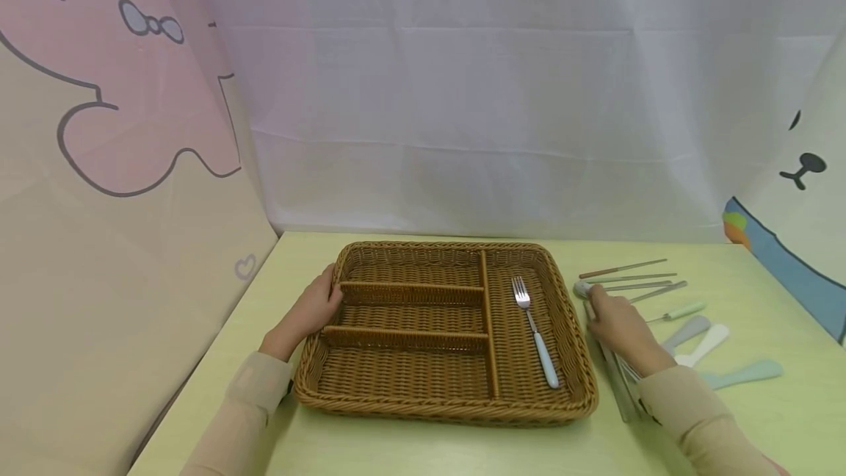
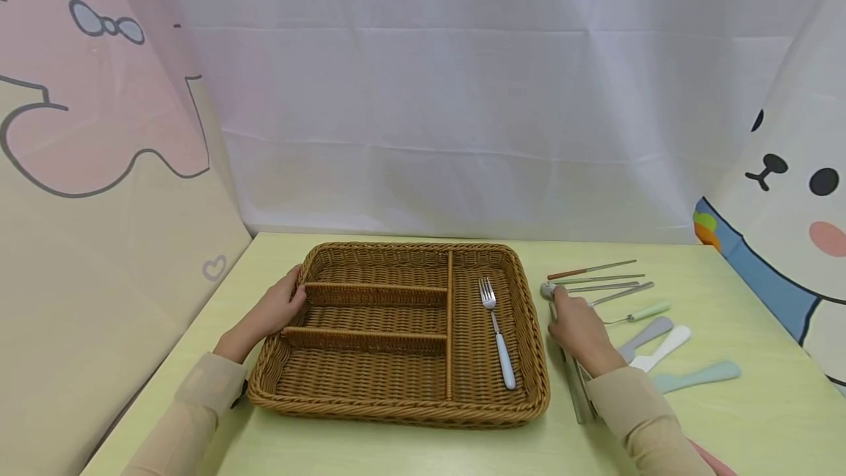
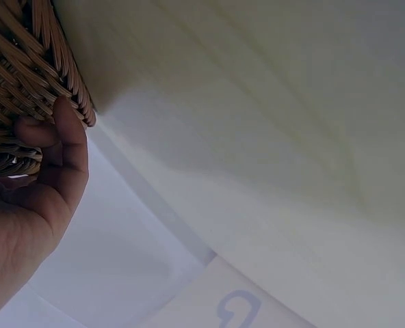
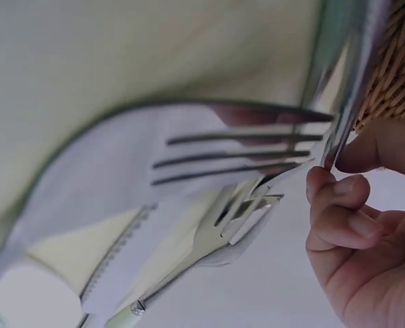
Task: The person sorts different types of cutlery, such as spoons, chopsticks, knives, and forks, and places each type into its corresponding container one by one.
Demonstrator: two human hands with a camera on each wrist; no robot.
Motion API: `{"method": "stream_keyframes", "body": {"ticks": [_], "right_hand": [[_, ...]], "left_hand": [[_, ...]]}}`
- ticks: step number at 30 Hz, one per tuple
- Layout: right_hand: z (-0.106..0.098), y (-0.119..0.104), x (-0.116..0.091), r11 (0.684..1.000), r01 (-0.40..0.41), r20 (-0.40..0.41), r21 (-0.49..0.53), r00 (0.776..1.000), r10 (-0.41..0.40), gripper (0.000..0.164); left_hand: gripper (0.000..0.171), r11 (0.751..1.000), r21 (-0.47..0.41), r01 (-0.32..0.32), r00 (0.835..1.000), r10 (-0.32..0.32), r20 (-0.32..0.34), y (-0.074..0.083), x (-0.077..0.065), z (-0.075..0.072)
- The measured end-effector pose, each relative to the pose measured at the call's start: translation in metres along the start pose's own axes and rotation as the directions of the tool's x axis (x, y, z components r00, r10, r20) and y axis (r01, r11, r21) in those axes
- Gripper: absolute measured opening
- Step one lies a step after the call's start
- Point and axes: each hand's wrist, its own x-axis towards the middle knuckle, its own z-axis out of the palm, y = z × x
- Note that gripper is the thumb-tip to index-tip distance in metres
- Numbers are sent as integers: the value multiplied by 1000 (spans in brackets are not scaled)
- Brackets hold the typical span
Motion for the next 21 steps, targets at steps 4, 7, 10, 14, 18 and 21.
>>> {"method": "stream_keyframes", "body": {"ticks": [4,7,10,14,18,21], "right_hand": [[-5,-2,0,1000,24,-33,0,999,-24,28],[-10,-3,2,999,35,-47,-8,998,-35,34],[-15,-5,2,999,52,-63,-17,997,-53,40],[-20,-10,1,997,73,-77,-13,994,-74,48],[-25,-17,0,996,89,-77,-9,993,-90,46],[-28,-23,0,993,112,-88,-22,990,-113,44]], "left_hand": [[56,1000,4,8,1000,-8,6,0,0,0],[56,1000,3,12,1000,-12,10,1,0,-1],[56,1000,0,11,1000,-11,9,2,0,-2],[56,1000,2,7,1000,-7,2,2,0,-2],[56,1000,2,6,1000,-6,4,2,0,-2],[56,1000,-4,5,1000,-5,7,2,-1,-2]]}}
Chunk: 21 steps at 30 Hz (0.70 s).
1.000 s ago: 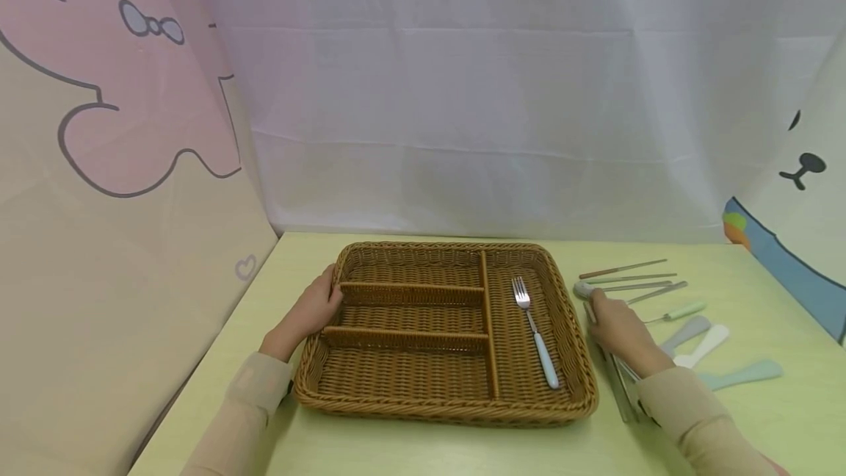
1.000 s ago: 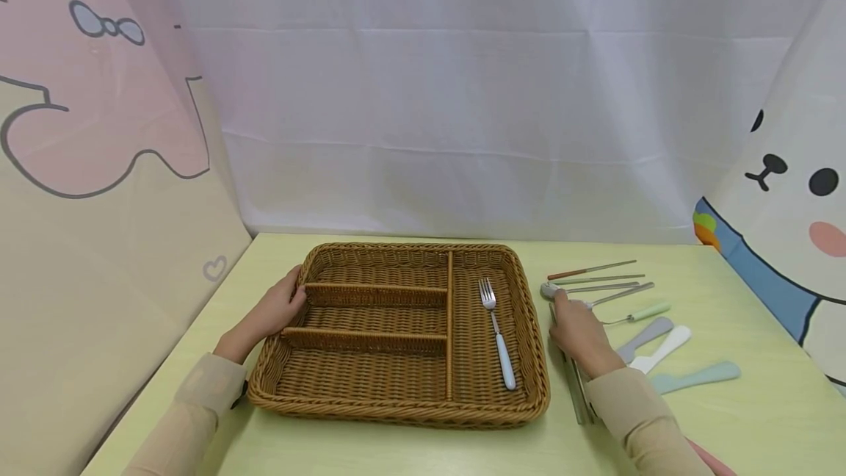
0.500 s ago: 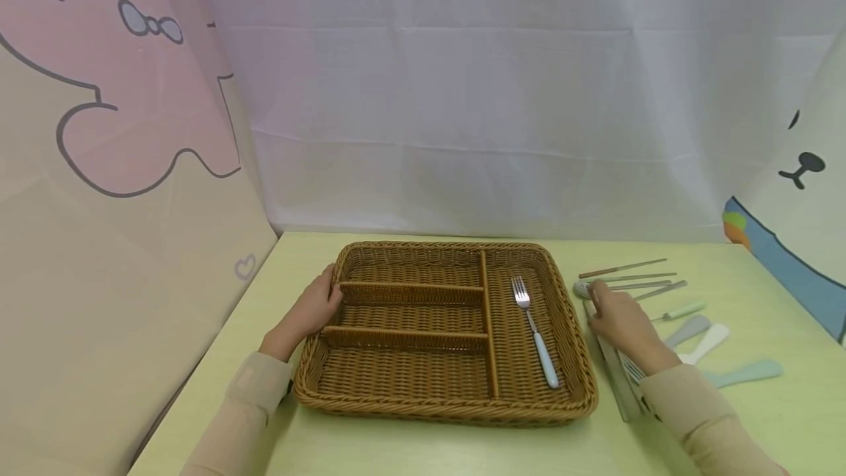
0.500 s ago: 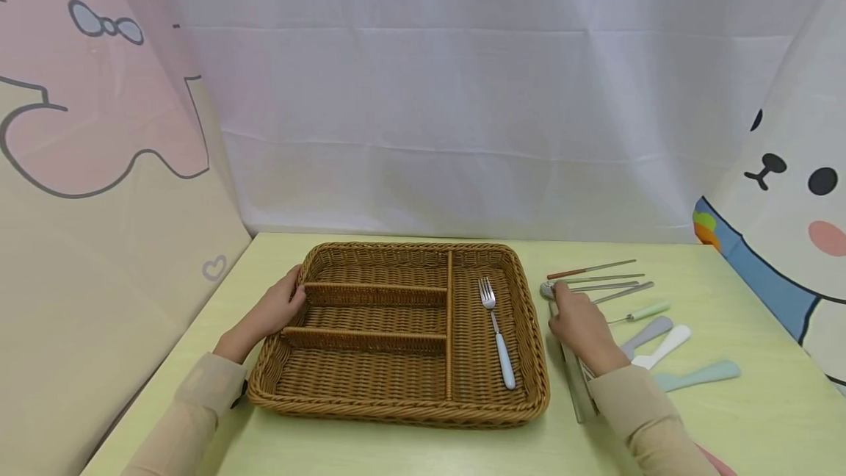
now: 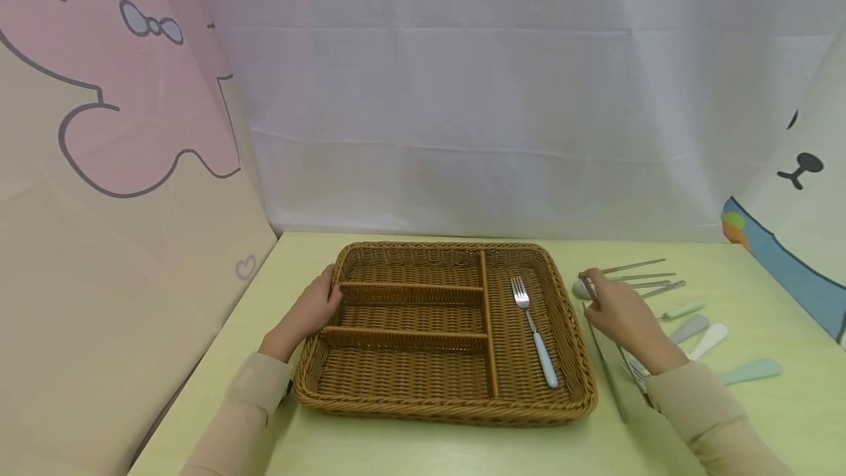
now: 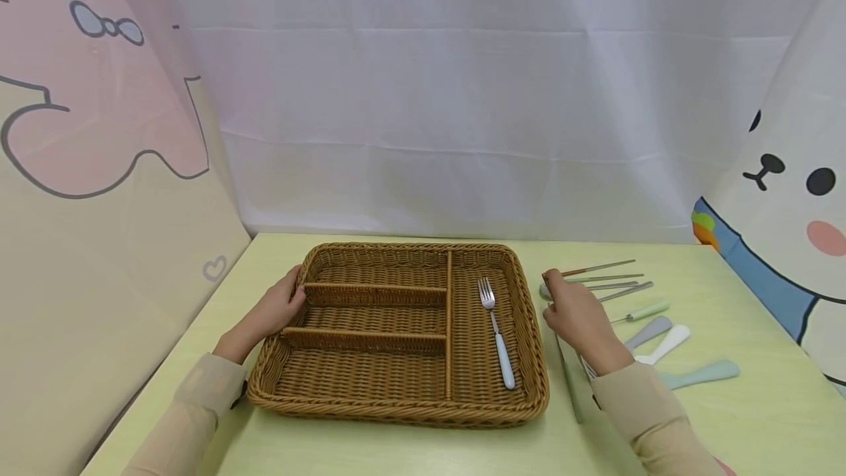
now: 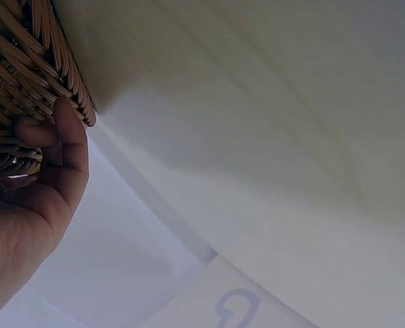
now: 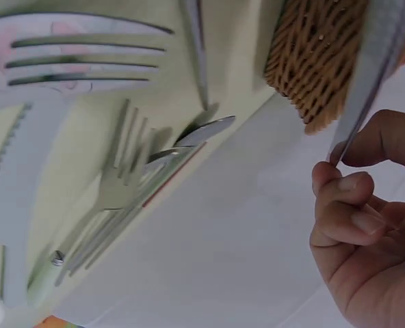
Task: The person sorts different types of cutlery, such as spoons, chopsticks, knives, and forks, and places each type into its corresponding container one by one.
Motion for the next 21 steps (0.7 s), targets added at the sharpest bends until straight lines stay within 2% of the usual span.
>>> {"method": "stream_keyframes", "body": {"ticks": [7,14,21], "right_hand": [[-6,-17,5,996,76,-25,-37,997,-77,46],[-13,-43,11,989,145,-28,-30,989,-146,48],[-11,-65,16,977,212,-25,-30,977,-213,36]], "left_hand": [[56,1000,-1,6,1000,-6,0,1,0,0],[56,1000,-3,5,1000,-5,2,0,0,-1],[56,1000,-10,7,1000,-7,0,0,-1,0]]}}
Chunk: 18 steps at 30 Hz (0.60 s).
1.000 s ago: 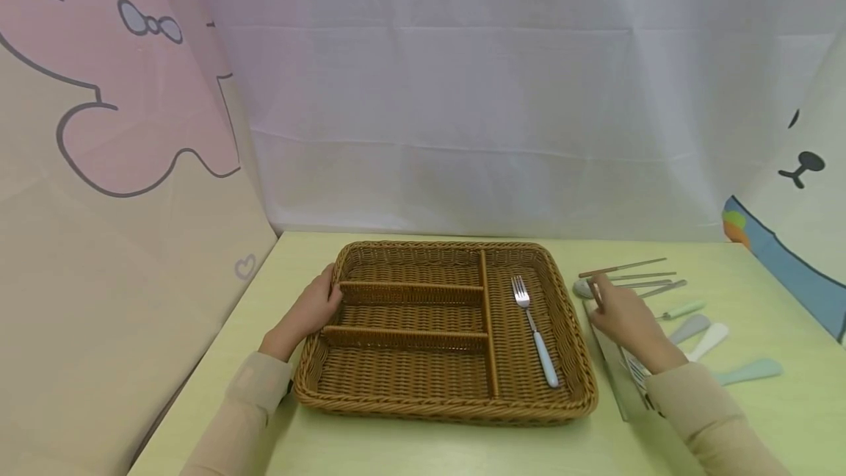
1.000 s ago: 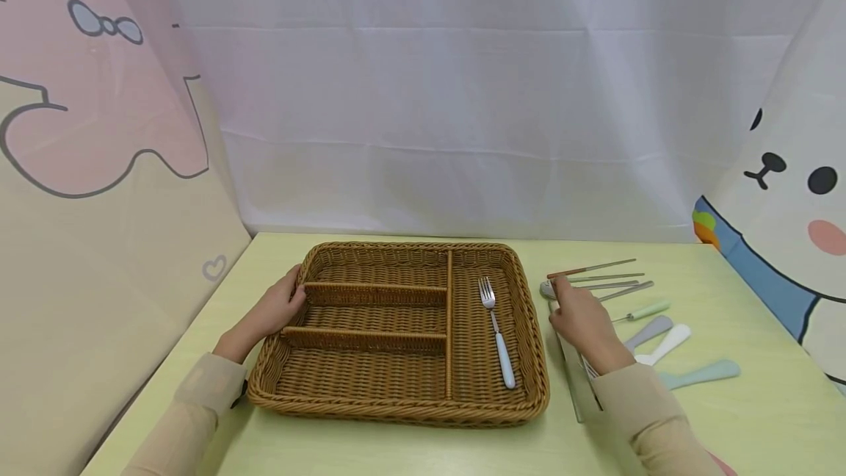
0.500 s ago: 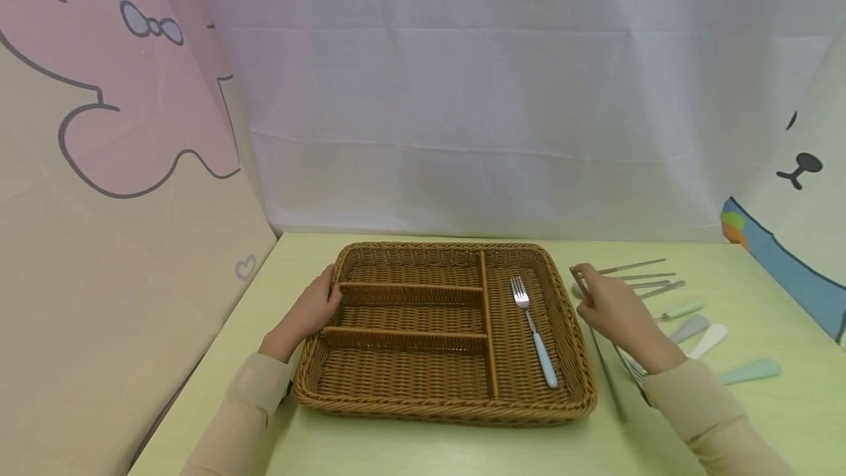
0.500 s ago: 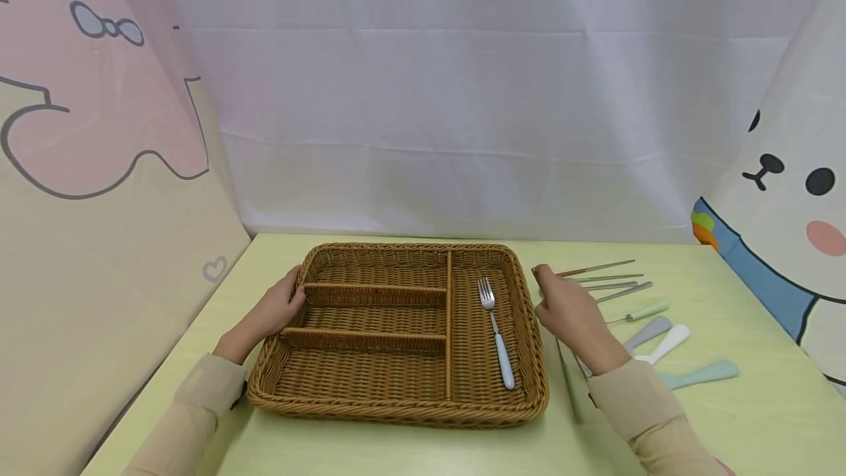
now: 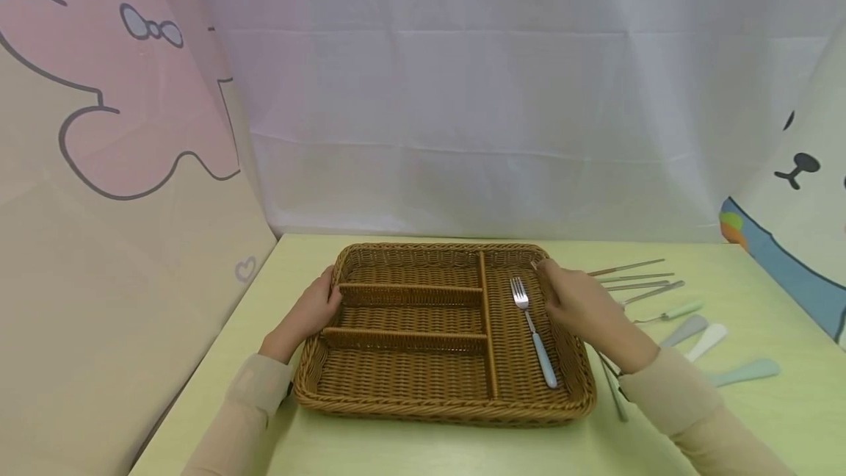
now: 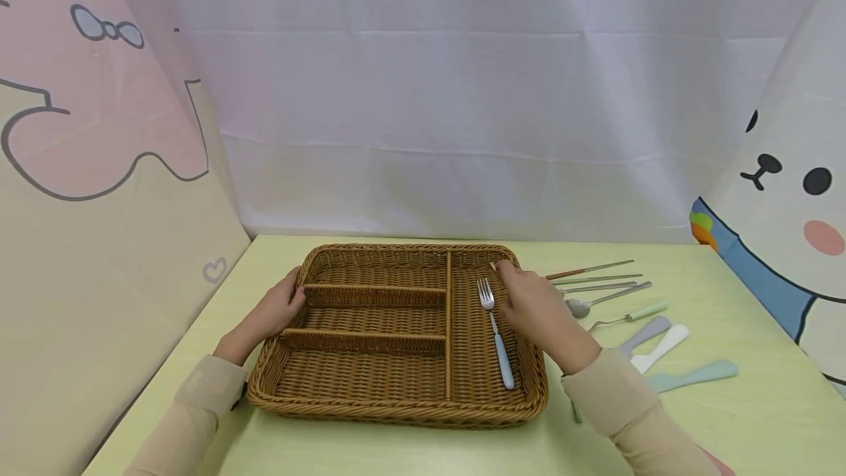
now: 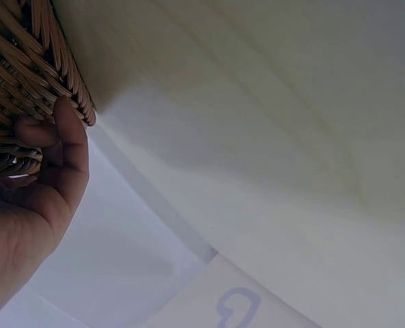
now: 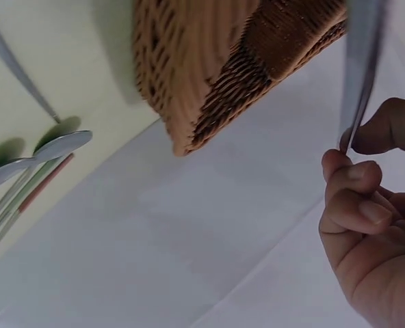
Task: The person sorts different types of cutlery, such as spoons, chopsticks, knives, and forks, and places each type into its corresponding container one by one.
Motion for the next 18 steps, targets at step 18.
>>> {"method": "stream_keyframes", "body": {"ticks": [18], "right_hand": [[17,-43,22,983,175,24,-46,984,-174,32]], "left_hand": [[56,1000,-4,-10,1000,10,-10,-1,0,1]]}}
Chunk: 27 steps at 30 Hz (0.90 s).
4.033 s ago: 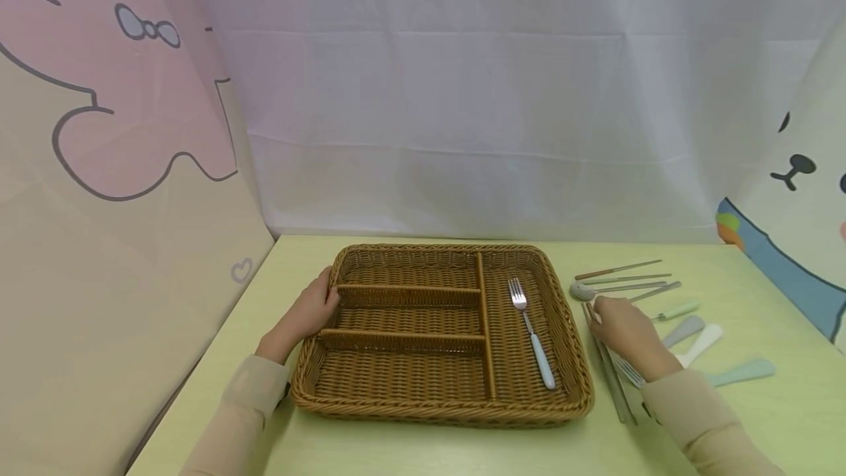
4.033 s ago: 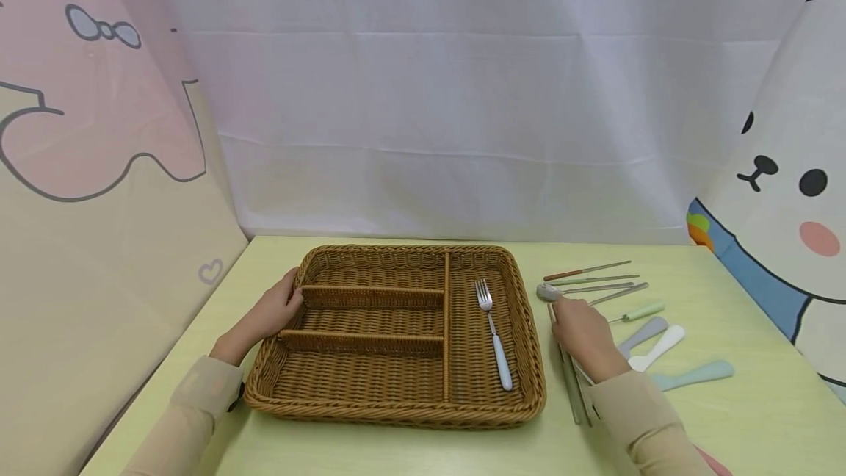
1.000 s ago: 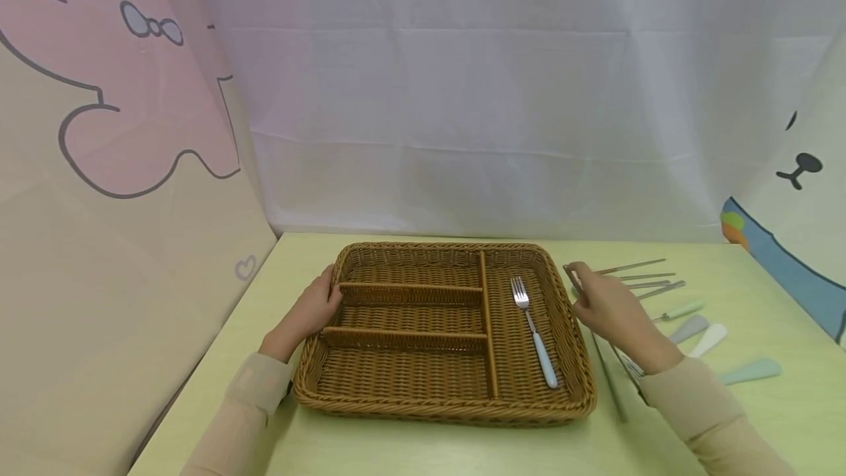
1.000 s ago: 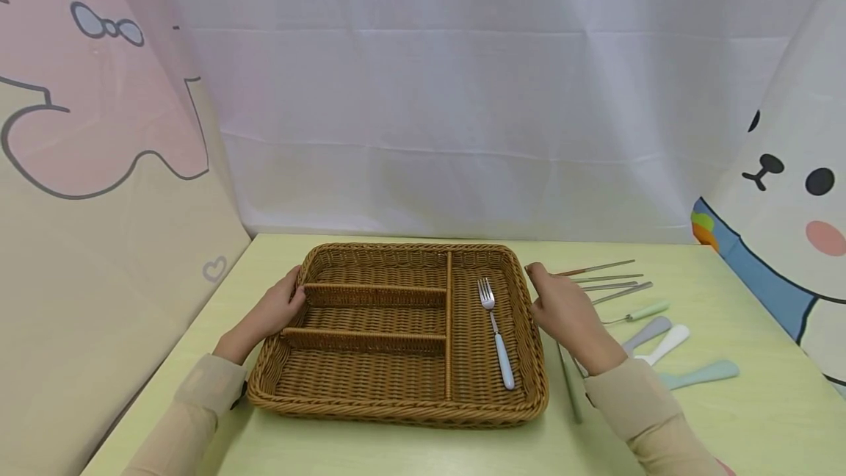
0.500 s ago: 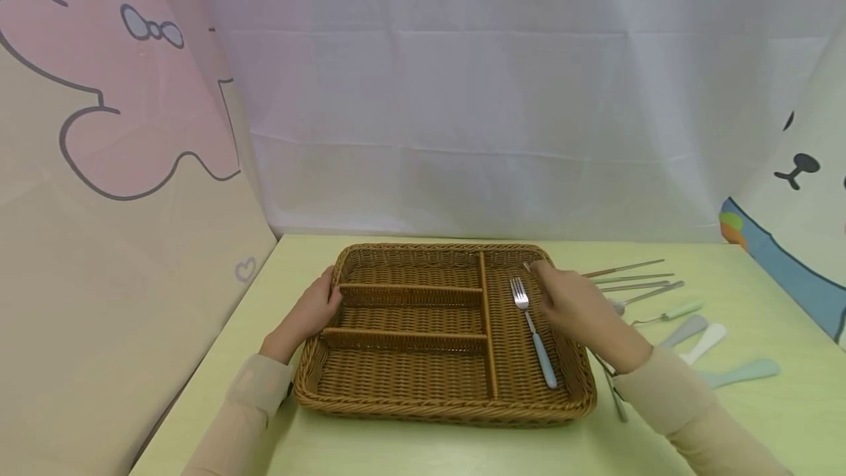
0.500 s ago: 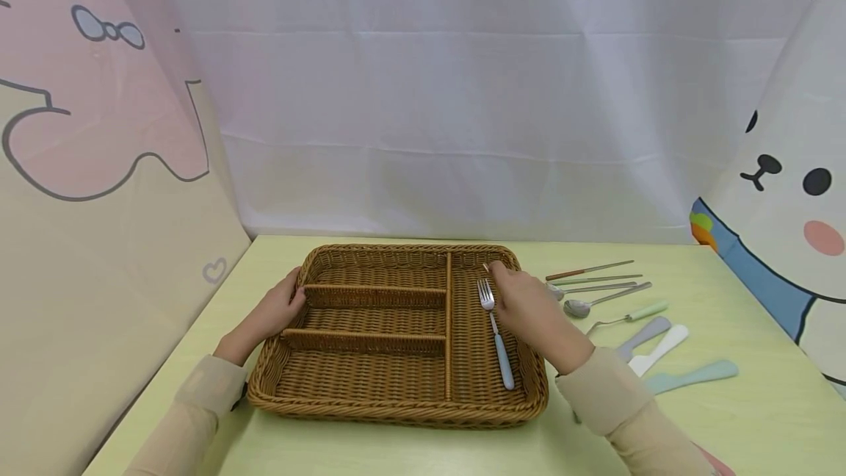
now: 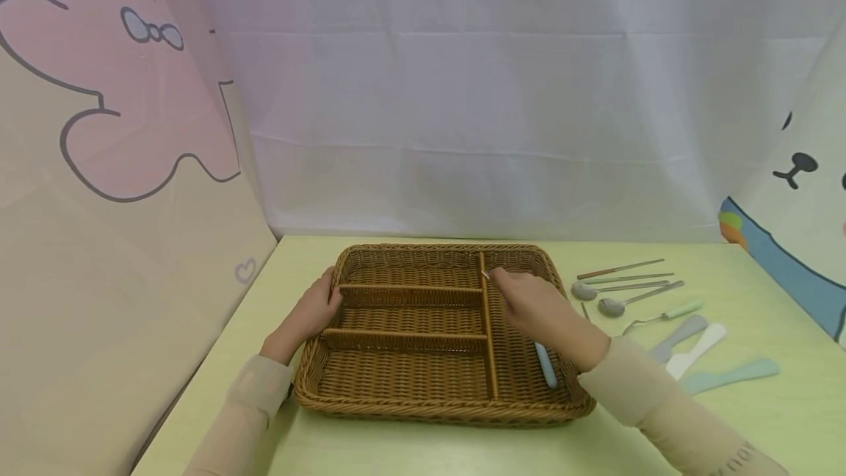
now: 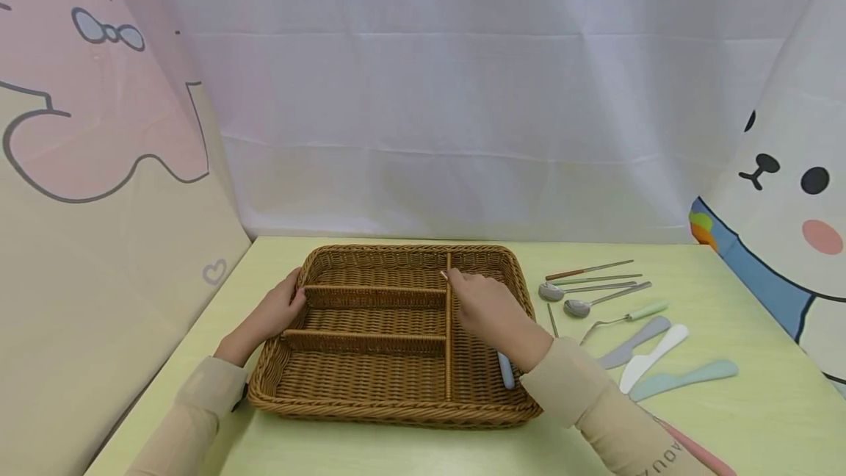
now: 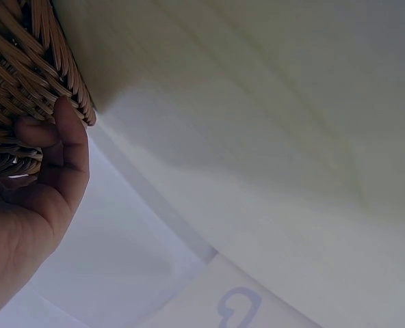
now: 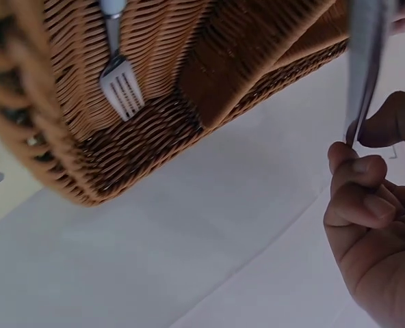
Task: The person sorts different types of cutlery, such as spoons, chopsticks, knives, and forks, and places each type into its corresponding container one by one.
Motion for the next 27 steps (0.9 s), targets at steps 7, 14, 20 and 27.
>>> {"method": "stream_keyframes", "body": {"ticks": [7,14,20,27], "right_hand": [[9,-19,10,998,60,56,6,997,-61,29],[20,-35,15,984,175,38,20,984,-176,34],[19,-46,22,977,212,57,-24,976,-210,37],[22,-58,29,967,250,86,-59,966,-244,38]], "left_hand": [[56,1000,0,-5,1000,5,2,0,0,0],[56,1000,-7,-11,1000,11,-4,1,-1,1],[56,1000,11,-2,1000,2,-9,2,-1,0],[56,1000,10,2,1000,-1,-5,1,-1,1]]}}
